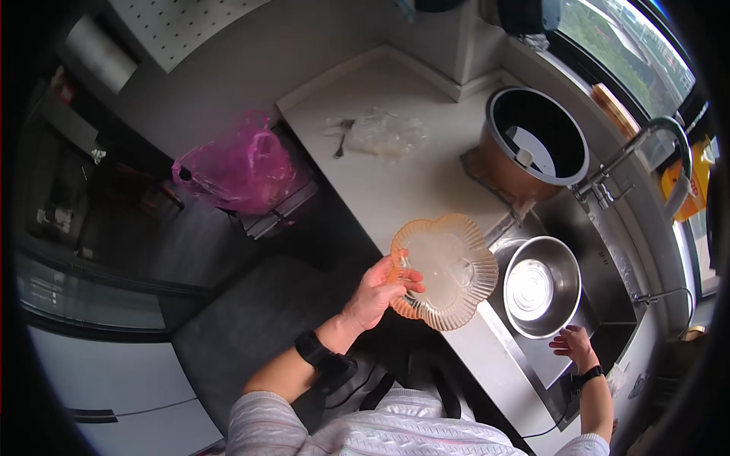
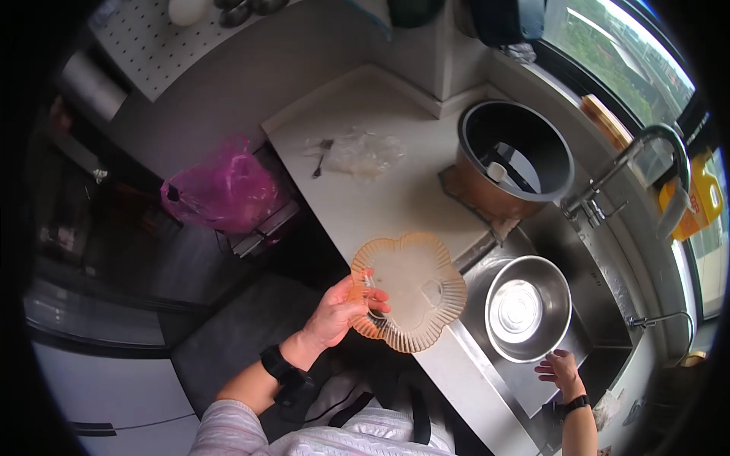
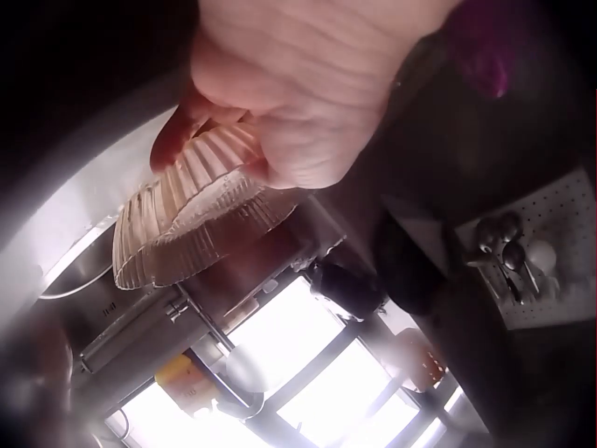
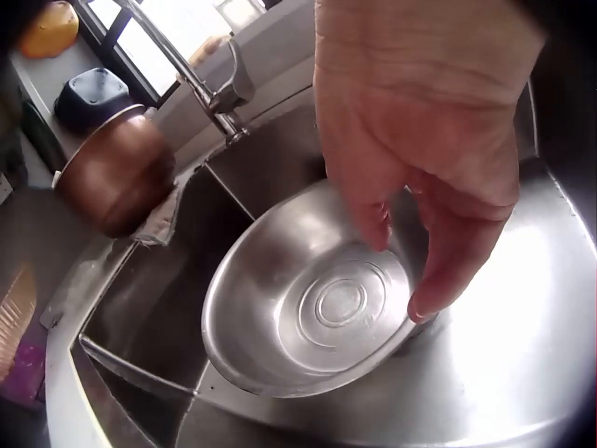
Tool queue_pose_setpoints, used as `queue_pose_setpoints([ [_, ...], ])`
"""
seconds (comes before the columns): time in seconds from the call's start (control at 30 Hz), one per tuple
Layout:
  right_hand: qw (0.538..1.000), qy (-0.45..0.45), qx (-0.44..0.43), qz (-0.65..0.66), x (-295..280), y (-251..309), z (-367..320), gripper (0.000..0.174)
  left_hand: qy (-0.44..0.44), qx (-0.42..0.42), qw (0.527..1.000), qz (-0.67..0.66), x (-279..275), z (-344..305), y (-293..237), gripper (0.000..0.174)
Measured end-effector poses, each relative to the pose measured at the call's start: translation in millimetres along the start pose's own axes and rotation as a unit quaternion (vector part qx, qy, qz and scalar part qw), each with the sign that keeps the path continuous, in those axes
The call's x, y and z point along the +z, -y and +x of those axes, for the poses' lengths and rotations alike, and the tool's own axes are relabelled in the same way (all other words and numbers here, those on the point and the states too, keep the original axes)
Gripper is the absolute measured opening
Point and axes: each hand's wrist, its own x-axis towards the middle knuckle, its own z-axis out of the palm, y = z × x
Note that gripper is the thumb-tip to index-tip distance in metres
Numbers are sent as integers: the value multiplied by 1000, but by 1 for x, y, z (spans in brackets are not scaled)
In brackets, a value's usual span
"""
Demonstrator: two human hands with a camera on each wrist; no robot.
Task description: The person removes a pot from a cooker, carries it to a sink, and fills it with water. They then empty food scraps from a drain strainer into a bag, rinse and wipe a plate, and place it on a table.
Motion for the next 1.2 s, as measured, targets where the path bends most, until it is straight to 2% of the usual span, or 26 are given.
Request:
queue_pose_setpoints([
  [0.07, 997, -21, -63, 38, 8, 20, -27, 44, 2, 18, 999, -29, -30, -17, -7, 56],
  [0.17, 985, -28, -155, 67, 59, 66, -86, 42, 11, 15, 999, -42, -84, -54, -25, 52],
  [0.23, 975, 9, -214, 64, 108, 87, -113, 39, 11, 22, 998, -51, -125, -81, -30, 50],
  [0.33, 958, 110, -266, 4, 227, 113, -160, 38, -2, 35, 998, -49, -207, -138, -49, 49],
  [0.43, 940, 241, -229, -74, 368, 136, -202, 39, -83, 52, 994, -57, -282, -205, -68, 50],
  [0.47, 924, 304, -223, -64, 398, 138, -196, 40, -127, 73, 987, -68, -295, -218, -67, 51],
  [0.53, 892, 376, -223, -115, 492, 149, -222, 41, -176, 104, 976, -76, -338, -260, -81, 51],
  [0.6, 867, 421, -226, -143, 574, 157, -241, 42, -260, 135, 945, -144, -372, -296, -94, 52],
  [0.67, 816, 484, -226, -221, 644, 168, -260, 47, -280, 164, 935, -145, -405, -317, -97, 58],
  [0.7, 811, 488, -229, -228, 673, 174, -268, 47, -313, 179, 921, -150, -417, -326, -99, 58],
  [0.77, 764, 522, -239, -295, 736, 185, -284, 57, -362, 212, 891, -173, -443, -339, -108, 57],
  [0.93, 725, 557, -218, -341, 877, 209, -301, 62, -420, 234, 851, -210, -512, -354, -145, 50],
  [1.0, 686, 606, -212, -343, 937, 222, -306, 59, -430, 252, 843, -202, -547, -357, -166, 49],
  [1.03, 678, 611, -207, -352, 963, 229, -316, 51, -438, 244, 837, -220, -559, -361, -175, 48],
  [1.13, 646, 616, -211, -399, 1046, 248, -331, 42, -454, 240, 831, -215, -608, -373, -204, 48],
  [1.2, 634, 609, -228, -418, 1092, 260, -344, 36, -405, 289, 820, -283, -639, -377, -219, 57],
])
